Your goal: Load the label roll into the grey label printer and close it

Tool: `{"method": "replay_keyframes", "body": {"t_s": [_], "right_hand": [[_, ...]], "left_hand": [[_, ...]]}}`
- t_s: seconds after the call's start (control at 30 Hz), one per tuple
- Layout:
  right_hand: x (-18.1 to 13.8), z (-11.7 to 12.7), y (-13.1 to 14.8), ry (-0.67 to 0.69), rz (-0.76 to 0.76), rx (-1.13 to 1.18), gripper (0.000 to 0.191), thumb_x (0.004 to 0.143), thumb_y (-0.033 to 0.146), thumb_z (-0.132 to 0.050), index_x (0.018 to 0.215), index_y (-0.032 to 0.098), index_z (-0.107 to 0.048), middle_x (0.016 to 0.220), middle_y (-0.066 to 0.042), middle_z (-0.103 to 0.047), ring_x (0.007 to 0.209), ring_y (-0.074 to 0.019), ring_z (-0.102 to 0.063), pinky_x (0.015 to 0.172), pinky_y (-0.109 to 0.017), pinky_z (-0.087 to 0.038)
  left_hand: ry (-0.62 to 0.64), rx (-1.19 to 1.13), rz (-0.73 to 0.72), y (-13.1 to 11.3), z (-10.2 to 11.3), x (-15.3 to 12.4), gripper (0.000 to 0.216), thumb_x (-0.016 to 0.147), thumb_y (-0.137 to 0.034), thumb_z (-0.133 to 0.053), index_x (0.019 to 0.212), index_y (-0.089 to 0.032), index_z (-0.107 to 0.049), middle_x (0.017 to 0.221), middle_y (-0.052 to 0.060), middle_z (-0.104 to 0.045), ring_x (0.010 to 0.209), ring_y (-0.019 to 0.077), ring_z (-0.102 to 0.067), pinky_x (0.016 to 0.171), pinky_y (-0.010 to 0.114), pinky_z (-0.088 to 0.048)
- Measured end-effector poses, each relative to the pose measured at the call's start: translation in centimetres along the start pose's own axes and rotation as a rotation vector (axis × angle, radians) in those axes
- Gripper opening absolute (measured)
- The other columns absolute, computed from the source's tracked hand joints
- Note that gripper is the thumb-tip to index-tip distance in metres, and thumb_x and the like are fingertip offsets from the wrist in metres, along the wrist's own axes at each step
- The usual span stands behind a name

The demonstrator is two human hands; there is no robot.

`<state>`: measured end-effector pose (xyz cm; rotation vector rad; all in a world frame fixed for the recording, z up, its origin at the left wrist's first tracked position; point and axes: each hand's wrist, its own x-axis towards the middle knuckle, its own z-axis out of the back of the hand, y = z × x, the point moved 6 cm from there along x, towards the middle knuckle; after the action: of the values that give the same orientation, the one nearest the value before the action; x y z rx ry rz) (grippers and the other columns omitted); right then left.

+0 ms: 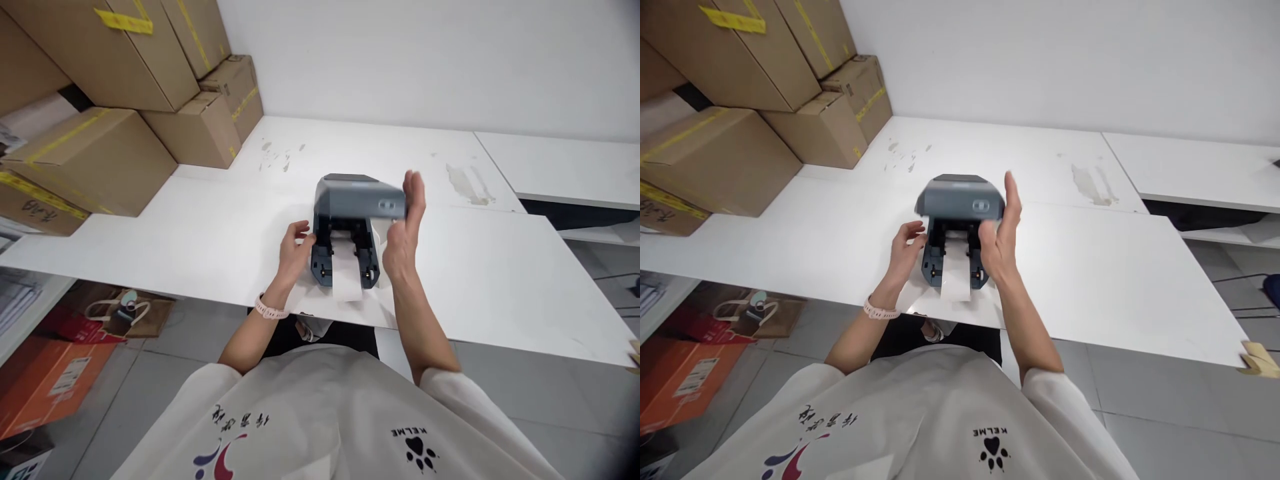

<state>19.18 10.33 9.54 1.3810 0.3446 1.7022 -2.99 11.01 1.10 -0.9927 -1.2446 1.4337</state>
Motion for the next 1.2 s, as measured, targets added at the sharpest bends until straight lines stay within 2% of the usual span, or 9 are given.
{"method": "replay_keyframes", "body": {"t_s": [0.23,0.37,0.47,0.57,0.7,0.77,0.87,1.03,1.2], "right_hand": [[12.5,-1.6,-1.9,-0.008,0.01,-0.075,0.084,0.096,0.082,-0.014,0.164,0.034,-0.008,0.172,-0.004,-0.022,0.158,-0.022,-0.03,0.13,-0.046,-0.029],[13.2,-1.3,-1.7,-0.016,0.025,-0.145,0.078,0.099,0.076,-0.027,0.164,0.034,-0.015,0.171,-0.004,-0.026,0.162,-0.0276,-0.019,0.131,-0.054,-0.022],[10.6,-1.2,0.0,-0.005,0.175,-0.295,0.051,0.106,0.051,-0.035,0.149,0.027,-0.049,0.152,-0.011,-0.053,0.151,-0.0338,-0.038,0.123,-0.06,-0.032],[7.2,-3.9,-0.2,0.38,0.187,-0.479,0.038,0.102,0.022,-0.036,0.118,0.018,-0.07,0.122,-0.016,-0.072,0.122,-0.0334,-0.063,0.103,-0.052,-0.049],[3.1,-8.0,-2.8,1.09,0.112,-0.719,0.042,0.093,0.007,-0.045,0.126,0.014,-0.07,0.123,-0.017,-0.075,0.114,-0.0339,-0.068,0.097,-0.047,-0.049],[2.6,-8.8,-3.5,1.261,0.112,-0.773,0.047,0.092,0.009,-0.049,0.136,0.015,-0.064,0.121,-0.017,-0.075,0.113,-0.0353,-0.068,0.1,-0.049,-0.047],[3.0,-9.1,-3.3,1.408,0.11,-0.584,0.054,0.09,0.015,-0.055,0.144,0.018,-0.059,0.126,-0.016,-0.072,0.112,-0.033,-0.067,0.096,-0.044,-0.049],[3.9,-4.8,-2.1,1.388,0.045,-0.109,0.048,0.086,0.033,-0.067,0.131,0.017,-0.068,0.119,-0.012,-0.071,0.096,-0.0229,-0.066,0.085,-0.035,-0.052],[2.2,6.3,-3.4,1.07,0.051,0.3,0.026,0.079,0.035,-0.078,0.103,0.026,-0.072,0.099,-0.006,-0.072,0.091,-0.0214,-0.067,0.083,-0.036,-0.055]], "left_hand": [[0.123,0.253,-0.001,-0.3,-2.7,2.5,0.068,0.079,-0.032,-0.07,0.143,-0.024,-0.048,0.142,0.014,-0.061,0.125,0.0309,-0.061,0.097,0.045,-0.052],[0.116,0.283,0.0,-0.5,-2.7,2.2,0.07,0.079,-0.033,-0.069,0.145,-0.024,-0.047,0.145,0.014,-0.06,0.126,0.0316,-0.061,0.097,0.045,-0.052],[0.117,0.305,-0.008,-0.9,-2.7,1.9,0.071,0.08,-0.034,-0.069,0.146,-0.023,-0.047,0.145,0.014,-0.061,0.124,0.0317,-0.062,0.096,0.044,-0.052],[0.14,0.405,-0.03,-1.4,-2.7,1.7,0.07,0.084,-0.028,-0.062,0.152,-0.022,-0.044,0.136,0.013,-0.067,0.107,0.0291,-0.068,0.091,0.042,-0.052],[0.163,0.539,-0.056,-1.8,-2.9,1.6,0.076,0.086,-0.014,-0.046,0.16,-0.021,-0.033,0.107,0.009,-0.075,0.082,0.0258,-0.068,0.084,0.042,-0.051],[0.163,0.555,-0.073,-1.9,-2.9,1.6,0.076,0.085,-0.013,-0.044,0.16,-0.02,-0.032,0.101,0.007,-0.075,0.083,0.0265,-0.068,0.085,0.043,-0.051],[0.153,0.534,-0.088,-1.8,-2.8,1.5,0.075,0.085,-0.013,-0.044,0.159,-0.022,-0.034,0.109,0.007,-0.075,0.09,0.0264,-0.069,0.089,0.043,-0.05],[0.151,0.489,-0.082,-1.7,-2.5,1.3,0.072,0.087,-0.016,-0.044,0.158,-0.024,-0.035,0.119,0.008,-0.075,0.093,0.0261,-0.071,0.091,0.043,-0.051],[0.153,0.414,-0.055,-1.6,-2.5,1.2,0.07,0.09,-0.02,-0.045,0.159,-0.025,-0.034,0.142,0.011,-0.067,0.116,0.0291,-0.069,0.097,0.045,-0.051]]}}
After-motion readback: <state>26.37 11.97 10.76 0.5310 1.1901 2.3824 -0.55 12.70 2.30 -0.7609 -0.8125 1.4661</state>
